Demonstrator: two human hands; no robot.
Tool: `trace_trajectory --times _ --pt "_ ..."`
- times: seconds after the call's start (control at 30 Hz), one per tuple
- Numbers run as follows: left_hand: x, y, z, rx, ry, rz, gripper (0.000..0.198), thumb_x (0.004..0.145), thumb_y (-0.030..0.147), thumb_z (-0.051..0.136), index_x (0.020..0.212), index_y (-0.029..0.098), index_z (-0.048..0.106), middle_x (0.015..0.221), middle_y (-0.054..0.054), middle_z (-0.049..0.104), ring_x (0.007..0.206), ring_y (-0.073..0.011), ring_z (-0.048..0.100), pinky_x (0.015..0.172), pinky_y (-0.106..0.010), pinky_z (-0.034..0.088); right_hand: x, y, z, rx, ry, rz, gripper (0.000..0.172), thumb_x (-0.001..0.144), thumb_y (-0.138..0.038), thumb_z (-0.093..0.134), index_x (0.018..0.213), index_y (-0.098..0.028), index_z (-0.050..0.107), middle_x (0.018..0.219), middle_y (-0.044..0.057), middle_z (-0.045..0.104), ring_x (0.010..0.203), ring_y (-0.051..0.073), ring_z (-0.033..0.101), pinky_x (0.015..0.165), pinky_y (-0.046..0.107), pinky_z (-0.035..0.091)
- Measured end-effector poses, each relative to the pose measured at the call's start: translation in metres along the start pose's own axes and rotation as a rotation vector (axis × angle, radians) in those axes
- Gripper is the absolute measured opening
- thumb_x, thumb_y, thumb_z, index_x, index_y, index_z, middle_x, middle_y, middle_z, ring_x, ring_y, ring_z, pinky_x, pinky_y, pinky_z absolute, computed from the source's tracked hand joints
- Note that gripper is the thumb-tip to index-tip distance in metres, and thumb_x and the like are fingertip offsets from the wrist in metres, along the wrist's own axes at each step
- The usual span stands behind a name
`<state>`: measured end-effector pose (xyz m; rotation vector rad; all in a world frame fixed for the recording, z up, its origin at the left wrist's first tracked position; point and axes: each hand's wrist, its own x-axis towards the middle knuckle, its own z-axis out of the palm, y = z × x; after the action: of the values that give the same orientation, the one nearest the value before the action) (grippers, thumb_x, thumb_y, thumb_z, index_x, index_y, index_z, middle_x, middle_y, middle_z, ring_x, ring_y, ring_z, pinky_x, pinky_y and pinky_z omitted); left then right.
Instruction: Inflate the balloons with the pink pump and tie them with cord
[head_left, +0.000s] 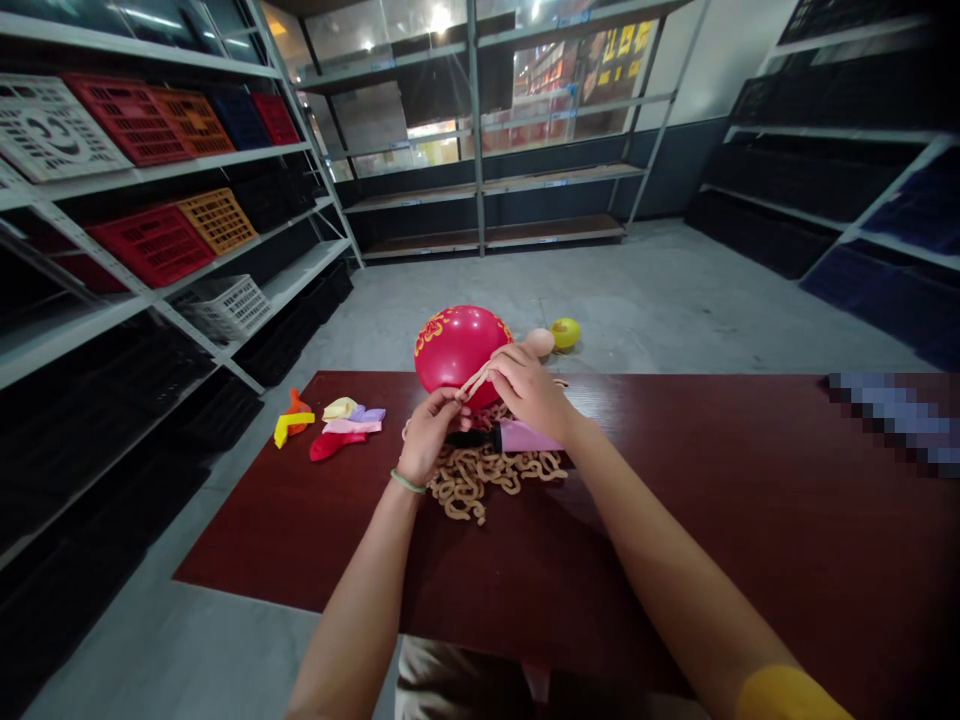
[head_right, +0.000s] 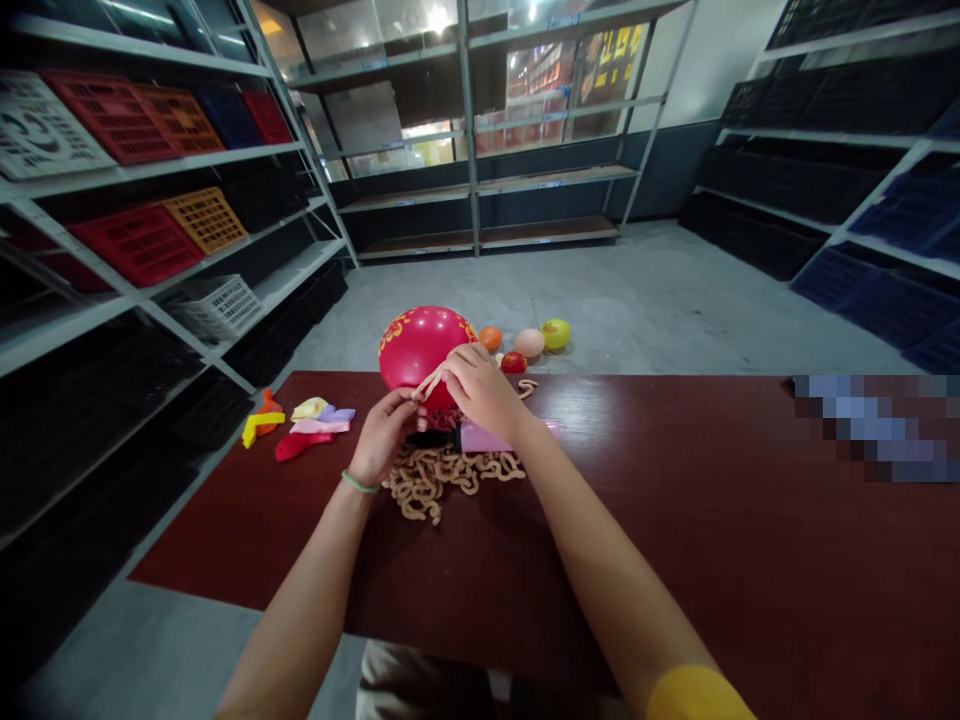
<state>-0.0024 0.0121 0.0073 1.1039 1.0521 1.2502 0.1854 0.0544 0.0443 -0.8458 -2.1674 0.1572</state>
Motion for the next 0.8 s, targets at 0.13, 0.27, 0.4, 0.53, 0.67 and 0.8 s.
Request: trace_trajectory --times 0.13,0.27,0.4,0.53,0.67,0.8 --pt "0.0 -0.002 -0.002 0.334 -0.058 0.084 0.017 0.087 0.034 0.058 0.092 0.018 0.061 0.075 -0.001 0.067 0.064 -0.0131 0.063 0.067 -0.026 0.051 0.001 0.0 -0.001 -0.024 -0.032 0.029 0.024 0.1 -0.024 0.036 0.085 -0.021 0.054 0.091 0.006 0.058 0.092 0.02 0.049 0.089 0.036 0.039" --pt "-0.001 -0.007 -0.003 0.777 -0.037 0.264 0.017 0.095 0.031 0.049 0.091 0.021 0.062 0.078 -0.003 0.069 0.073 -0.016 0.066 0.072 -0.027 0.049 0.003 -0.005 -0.004 0.022 -0.062 0.113 0.03 0.098 -0.03 0.044 0.07 -0.021 0.05 0.075 0.002 0.055 0.078 0.016 0.049 0.076 0.03 0.037" --pt "-0.001 -0.012 -0.002 1.086 -0.028 0.498 0.018 0.097 0.031 0.048 0.091 0.019 0.061 0.085 -0.005 0.068 0.08 -0.0184 0.064 0.073 -0.029 0.047 0.006 -0.02 -0.006 0.112 -0.073 0.223 0.04 0.096 -0.035 0.05 0.06 -0.02 0.041 0.064 -0.002 0.048 0.067 0.012 0.045 0.064 0.028 0.031" --pt "0.0 -0.019 0.0 1.215 0.006 0.657 0.018 0.097 0.032 0.051 0.093 0.017 0.06 0.086 -0.007 0.068 0.078 -0.0191 0.064 0.068 -0.029 0.046 0.008 -0.038 -0.004 0.179 -0.111 0.199 0.042 0.096 -0.036 0.051 0.059 -0.02 0.04 0.063 -0.002 0.046 0.066 0.011 0.045 0.062 0.028 0.029" --pt "-0.002 -0.021 0.0 1.235 0.071 0.698 0.025 0.098 0.03 0.046 0.084 0.016 0.061 0.078 -0.007 0.068 0.07 -0.0171 0.063 0.063 -0.027 0.043 0.01 -0.042 -0.005 0.255 -0.153 0.18 0.038 0.097 -0.035 0.05 0.063 -0.02 0.048 0.068 -0.001 0.053 0.072 0.012 0.05 0.068 0.028 0.035" --pt "-0.002 -0.019 -0.001 1.156 0.108 0.672 0.036 0.1 0.03 0.041 0.075 0.016 0.061 0.069 -0.005 0.065 0.063 -0.0137 0.059 0.061 -0.026 0.04 0.01 -0.034 -0.009 0.284 -0.16 0.201 0.03 0.099 -0.029 0.045 0.073 -0.02 0.058 0.078 0.002 0.061 0.079 0.014 0.055 0.075 0.03 0.04"
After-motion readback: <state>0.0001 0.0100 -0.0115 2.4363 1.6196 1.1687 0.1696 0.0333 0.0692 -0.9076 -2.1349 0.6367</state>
